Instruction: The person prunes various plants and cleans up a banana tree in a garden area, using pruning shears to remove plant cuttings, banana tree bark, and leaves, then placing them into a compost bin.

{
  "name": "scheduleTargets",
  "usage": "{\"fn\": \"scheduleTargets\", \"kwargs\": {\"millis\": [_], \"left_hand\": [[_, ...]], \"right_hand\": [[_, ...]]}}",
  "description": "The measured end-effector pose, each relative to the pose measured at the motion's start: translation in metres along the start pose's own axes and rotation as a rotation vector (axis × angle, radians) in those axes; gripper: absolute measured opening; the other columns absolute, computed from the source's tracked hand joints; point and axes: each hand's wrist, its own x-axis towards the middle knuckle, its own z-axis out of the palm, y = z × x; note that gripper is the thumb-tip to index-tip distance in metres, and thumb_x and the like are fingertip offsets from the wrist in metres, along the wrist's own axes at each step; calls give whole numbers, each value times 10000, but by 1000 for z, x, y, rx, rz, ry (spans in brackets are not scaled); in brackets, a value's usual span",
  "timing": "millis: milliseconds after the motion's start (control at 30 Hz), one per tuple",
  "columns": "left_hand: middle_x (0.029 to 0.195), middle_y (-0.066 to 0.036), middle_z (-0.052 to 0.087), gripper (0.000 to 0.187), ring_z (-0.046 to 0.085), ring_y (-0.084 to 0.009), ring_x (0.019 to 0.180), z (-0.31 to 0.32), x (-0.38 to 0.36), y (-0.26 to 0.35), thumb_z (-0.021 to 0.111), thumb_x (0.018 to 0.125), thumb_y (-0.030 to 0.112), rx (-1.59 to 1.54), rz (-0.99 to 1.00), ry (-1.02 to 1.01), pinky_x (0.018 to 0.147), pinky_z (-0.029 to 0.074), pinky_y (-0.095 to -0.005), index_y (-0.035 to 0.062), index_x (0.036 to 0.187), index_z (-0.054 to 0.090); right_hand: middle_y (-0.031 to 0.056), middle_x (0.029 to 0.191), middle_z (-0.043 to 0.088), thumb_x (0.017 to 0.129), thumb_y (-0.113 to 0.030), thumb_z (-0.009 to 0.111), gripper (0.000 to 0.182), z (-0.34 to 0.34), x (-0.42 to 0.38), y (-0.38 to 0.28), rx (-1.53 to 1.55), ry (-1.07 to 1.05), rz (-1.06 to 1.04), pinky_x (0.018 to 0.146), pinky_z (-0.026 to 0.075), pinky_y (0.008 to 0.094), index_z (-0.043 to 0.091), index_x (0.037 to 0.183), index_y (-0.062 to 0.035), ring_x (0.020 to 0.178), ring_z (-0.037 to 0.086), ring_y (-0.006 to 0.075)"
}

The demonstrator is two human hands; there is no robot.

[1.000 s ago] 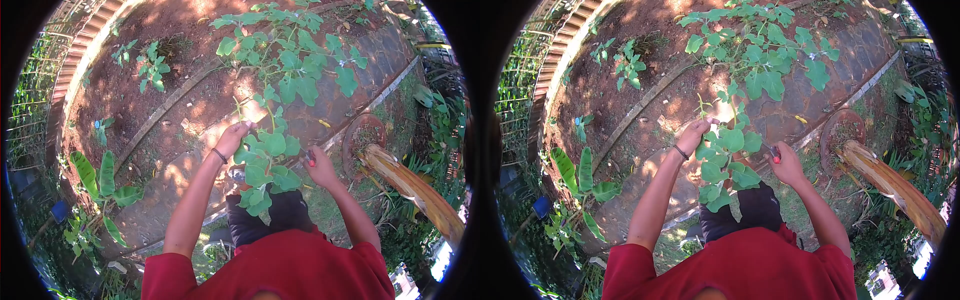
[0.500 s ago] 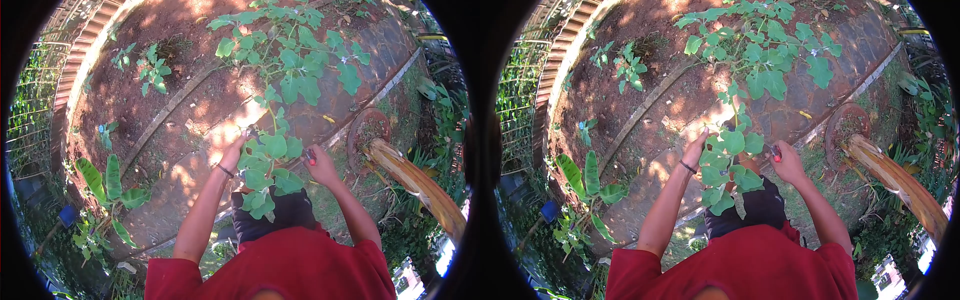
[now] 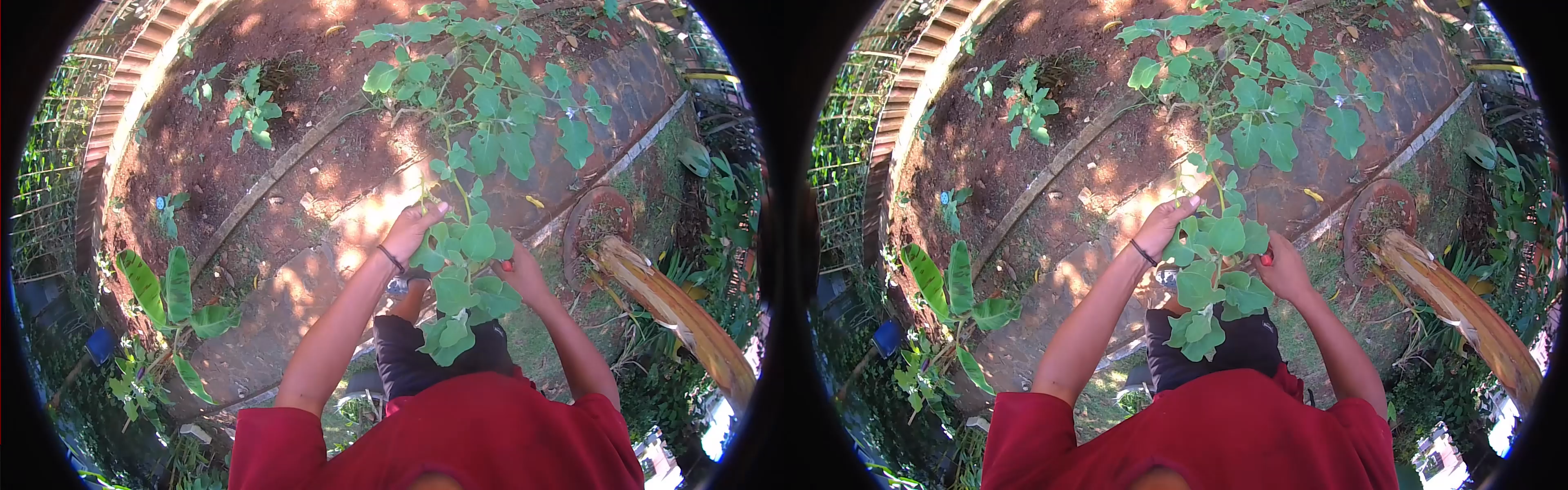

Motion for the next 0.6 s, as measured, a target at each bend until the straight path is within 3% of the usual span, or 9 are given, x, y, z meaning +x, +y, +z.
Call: {"fn": "scheduleTargets", "kwargs": {"millis": [300, 367, 433, 467, 567, 600], "left_hand": [[720, 50, 602, 233, 519, -37, 527, -8, 30, 17, 674, 918, 339, 126, 220, 97, 447, 414, -232, 106, 903, 671], [664, 71, 524, 259, 458, -42, 514, -26, 35, 6, 669, 918, 364, 50, 232, 42, 486, 416, -224, 106, 903, 672], [635, 87, 444, 338, 407, -49, 537, -32, 26, 6, 643, 927, 418, 208, 252, 60, 545, 399, -221, 83, 923, 681], [649, 82, 370, 369, 301, -53, 565, -32, 19, 1, 582, 963, 425, 298, 146, 117, 570, 322, -227, 59, 936, 621], [651, 77, 360, 446, 295, -56, 575, -36, 6, -10, 537, 971, 480, 277, 135, 131, 567, 305, -223, 40, 964, 611], [686, 58, 421, 536, 393, -57, 624, -47, 8, -17, 500, 968, 535, 314, 167, 92, 585, 365, -231, 17, 1040, 618]], "right_hand": [[189, 978, 595, 835, -243, 696, 357, -3, -13, 7, -49, -46, 151, 805, 468, 446, 532, 1061, -21, 945, 590, 382], [184, 977, 597, 843, -249, 693, 354, -4, -17, 12, -13, -15, 121, 805, 468, 438, 532, 1057, -17, 930, 590, 377], [184, 972, 595, 848, -249, 691, 352, -12, -18, 10, -4, -5, 145, 803, 468, 434, 532, 1060, -16, 921, 592, 372], [183, 967, 593, 854, -249, 688, 349, -18, -18, 7, 5, 1, 170, 801, 468, 430, 532, 1062, -15, 911, 593, 366], [177, 954, 592, 859, -247, 687, 346, -47, -15, -1, -33, 69, 171, 796, 469, 426, 534, 1066, -15, 887, 594, 357], [166, 964, 594, 862, -239, 686, 336, -59, -12, -8, -55, 88, 170, 789, 468, 422, 537, 1066, -18, 893, 594, 346]]}}
